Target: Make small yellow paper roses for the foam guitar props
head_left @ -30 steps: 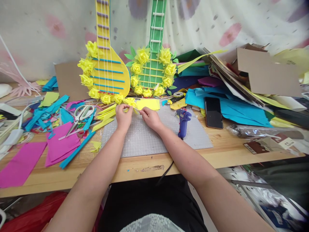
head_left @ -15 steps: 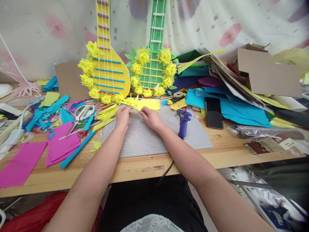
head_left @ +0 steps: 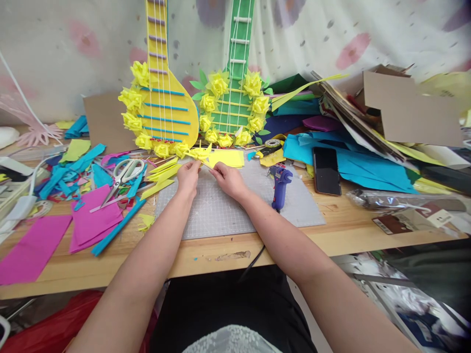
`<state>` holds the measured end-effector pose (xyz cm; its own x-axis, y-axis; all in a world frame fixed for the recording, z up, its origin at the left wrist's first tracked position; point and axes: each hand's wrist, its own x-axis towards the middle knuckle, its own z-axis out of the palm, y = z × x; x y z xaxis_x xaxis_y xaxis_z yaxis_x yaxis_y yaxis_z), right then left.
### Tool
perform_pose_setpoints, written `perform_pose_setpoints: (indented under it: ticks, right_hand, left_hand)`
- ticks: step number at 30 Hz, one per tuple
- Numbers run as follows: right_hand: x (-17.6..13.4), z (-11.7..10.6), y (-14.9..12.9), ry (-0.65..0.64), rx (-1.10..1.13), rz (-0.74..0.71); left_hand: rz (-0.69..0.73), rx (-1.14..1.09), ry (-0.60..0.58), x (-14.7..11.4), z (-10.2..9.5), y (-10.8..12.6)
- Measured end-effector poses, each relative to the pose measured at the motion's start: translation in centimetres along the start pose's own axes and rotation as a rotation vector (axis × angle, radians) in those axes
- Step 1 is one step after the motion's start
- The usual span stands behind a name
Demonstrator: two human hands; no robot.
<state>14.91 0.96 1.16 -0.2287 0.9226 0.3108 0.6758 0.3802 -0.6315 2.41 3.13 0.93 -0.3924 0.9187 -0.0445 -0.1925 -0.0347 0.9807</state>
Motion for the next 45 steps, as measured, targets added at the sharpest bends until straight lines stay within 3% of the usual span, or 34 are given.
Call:
perform_pose_setpoints:
  ticks: [4, 17, 21, 24, 27, 30, 37, 45]
  right_hand:
    - [0.0, 0.1, 0.4, 0.042, 0.058, 0.034]
    - [0.0, -0.1, 0.3, -0.056, 0.024, -0.051]
    - [0.0, 0.0, 0.3, -0.031, 0.012, 0.0]
    - [0.1, 0.1, 0.5, 0.009, 0.016, 0.089]
    - [0.2, 0.3, 0.7, 0.041, 0.023, 0.151]
    - [0.3, 0.4, 0.8, 0.049, 0.035, 0.163]
    - [0.1, 0.3, 0.6, 0.021, 0.055, 0.095]
    - [0.1, 0.3, 0.6, 0.008, 0.043, 0.076]
  left_hand:
    - [-0.01, 0.023, 0.003, -0.3, 0.0, 0.5]
    - [0.087, 0.13, 0.082, 0.2, -0.3, -0.1]
    - [0.075, 0.173, 0.027, 0.3, -0.4, -0.5]
    - [0.178, 0.268, -0.015, 0.4, -0.5, -1.0]
    - [0.356, 0.368, 0.015, 0.4, -0.7, -1.3]
    - [0.422, 0.442, 0.01, 0.2, -1.0, -1.3]
    - [0.398, 0.505, 0.009, 0.1, -1.2, -0.9]
    - [0.315, 0.34, -0.014, 1.1, -1.4, -1.7]
